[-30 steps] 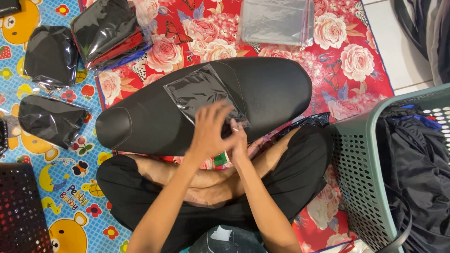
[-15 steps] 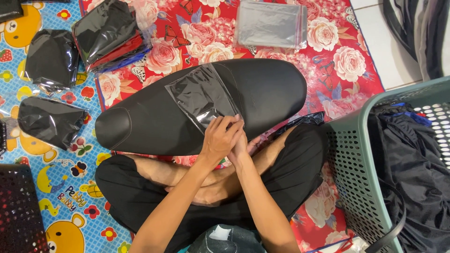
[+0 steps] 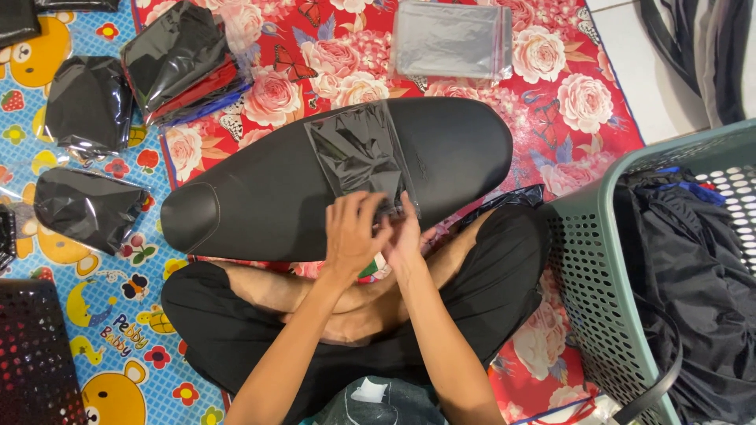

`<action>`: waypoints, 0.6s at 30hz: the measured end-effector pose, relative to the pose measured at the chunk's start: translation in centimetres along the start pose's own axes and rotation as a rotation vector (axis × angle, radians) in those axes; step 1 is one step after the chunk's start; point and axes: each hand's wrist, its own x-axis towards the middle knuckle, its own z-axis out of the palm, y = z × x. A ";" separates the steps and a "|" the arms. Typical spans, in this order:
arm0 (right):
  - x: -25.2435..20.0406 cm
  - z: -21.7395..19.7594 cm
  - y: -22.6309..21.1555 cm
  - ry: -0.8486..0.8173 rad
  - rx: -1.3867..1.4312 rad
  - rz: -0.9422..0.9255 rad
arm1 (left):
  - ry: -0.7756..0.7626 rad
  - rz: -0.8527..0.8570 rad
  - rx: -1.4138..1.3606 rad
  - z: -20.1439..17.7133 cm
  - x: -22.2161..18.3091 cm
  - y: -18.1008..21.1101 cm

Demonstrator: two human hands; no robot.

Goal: The person folds a black fabric seat cover, places it inside a clear plastic sleeve, and then fits a larger black elasticized cover over a motorcycle seat.

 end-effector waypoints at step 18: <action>6.7 -1.5 2.3 0.435 -0.744 -0.621 | 0.178 -0.013 -0.198 0.6 -4.5 -0.6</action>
